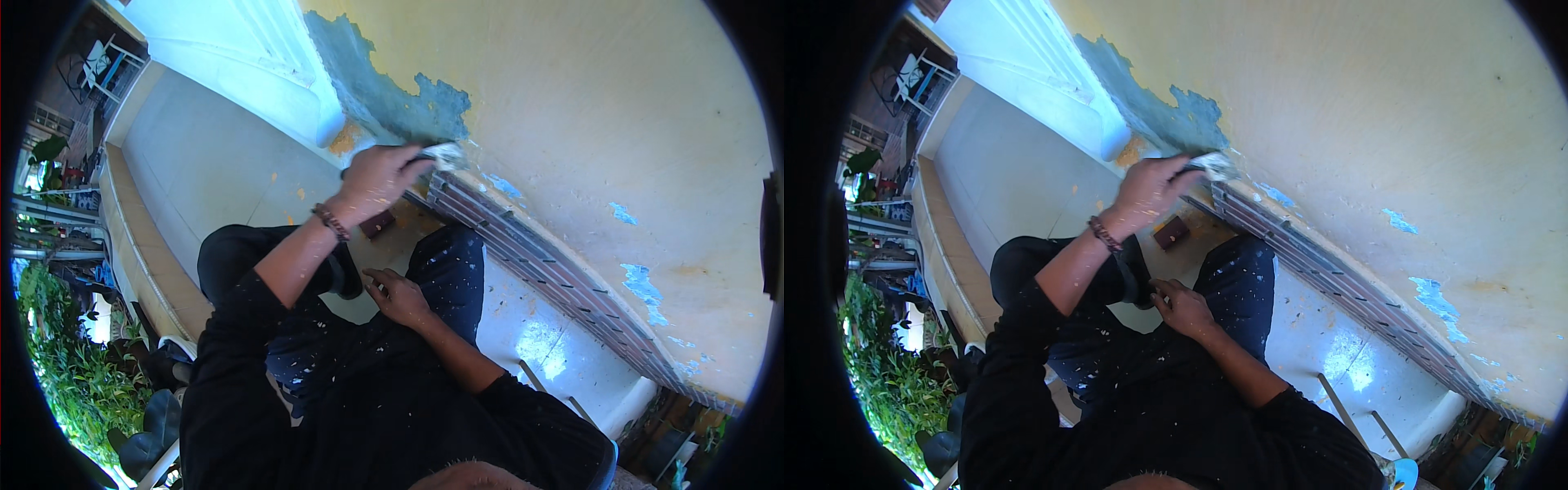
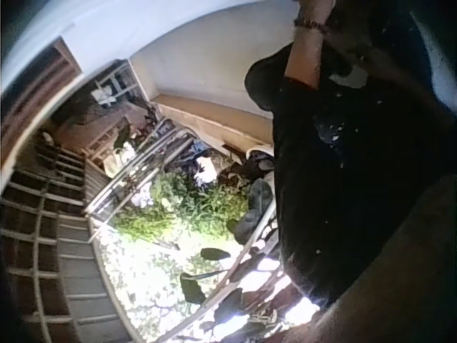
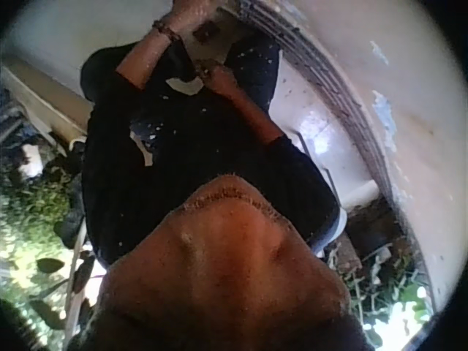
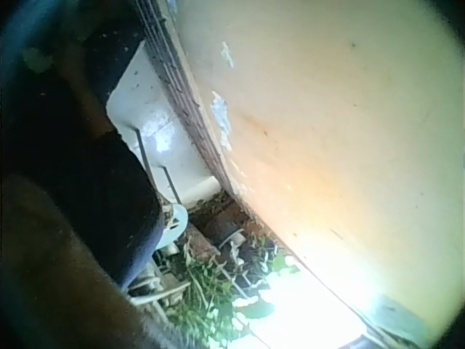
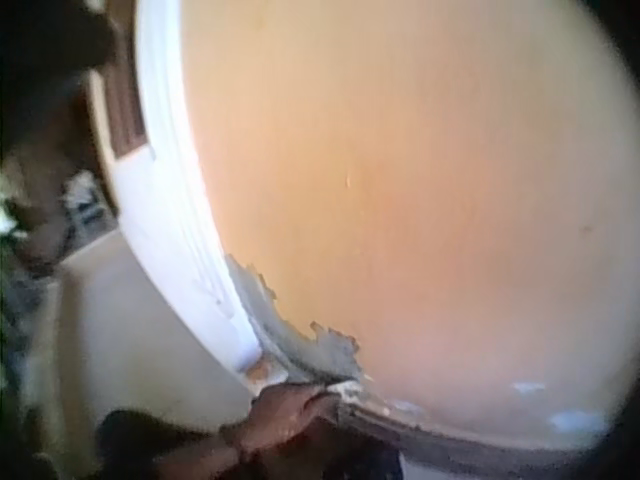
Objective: Scraping old paint and sanding the surface of a wall.
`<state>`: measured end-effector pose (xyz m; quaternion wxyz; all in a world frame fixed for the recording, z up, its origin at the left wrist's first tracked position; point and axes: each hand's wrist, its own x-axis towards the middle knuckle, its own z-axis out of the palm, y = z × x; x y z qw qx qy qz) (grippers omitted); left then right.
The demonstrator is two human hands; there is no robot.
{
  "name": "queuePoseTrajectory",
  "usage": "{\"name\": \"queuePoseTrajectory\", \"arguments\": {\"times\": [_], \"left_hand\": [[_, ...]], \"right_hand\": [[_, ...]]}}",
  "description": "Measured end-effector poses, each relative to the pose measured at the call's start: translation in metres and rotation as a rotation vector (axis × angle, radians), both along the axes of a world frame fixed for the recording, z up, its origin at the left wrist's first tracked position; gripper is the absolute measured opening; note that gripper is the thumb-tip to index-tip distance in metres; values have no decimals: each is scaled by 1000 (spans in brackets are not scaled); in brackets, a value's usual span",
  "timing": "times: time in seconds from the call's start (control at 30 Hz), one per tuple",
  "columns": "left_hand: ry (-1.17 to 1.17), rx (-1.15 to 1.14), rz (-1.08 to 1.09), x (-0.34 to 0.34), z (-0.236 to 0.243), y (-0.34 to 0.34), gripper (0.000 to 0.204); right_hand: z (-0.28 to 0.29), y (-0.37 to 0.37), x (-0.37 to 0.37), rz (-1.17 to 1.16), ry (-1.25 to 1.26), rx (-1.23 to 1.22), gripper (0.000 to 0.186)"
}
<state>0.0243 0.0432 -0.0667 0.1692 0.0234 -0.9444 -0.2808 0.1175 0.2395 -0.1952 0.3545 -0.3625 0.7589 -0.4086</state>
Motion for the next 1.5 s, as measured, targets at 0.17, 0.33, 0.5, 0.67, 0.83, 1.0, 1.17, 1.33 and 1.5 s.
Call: {"name": "queuePoseTrajectory", "arguments": {"times": [0.17,0.33,0.5,0.67,0.83,1.0,1.17,1.33,1.5], "left_hand": [[-4,24,20,2,13,-6,32],[4,-99,51,2,15,5,34],[-21,-161,76,6,30,-17,33],[86,-178,34,5,15,8,33],[-29,-180,117,11,26,-5,34],[43,-136,139,12,25,8,35],[148,-189,212,16,21,6,34],[44,-105,164,13,26,-10,33],[131,-100,-31,-7,14,42,34]], "right_hand": [[-13,4,0,-25,68,-31,37],[-8,-4,-4,-54,-1,-55,34],[-14,1,-2,5,130,-36,30],[-9,-5,-5,-24,-12,23,30],[-6,-3,-8,-5,1,-3,29],[-6,-5,-8,-21,-21,62,29],[-9,-6,-9,-55,-21,-5,28],[-9,-4,-7,-21,58,60,26],[-27,-10,-12,-94,-92,14,33]]}}
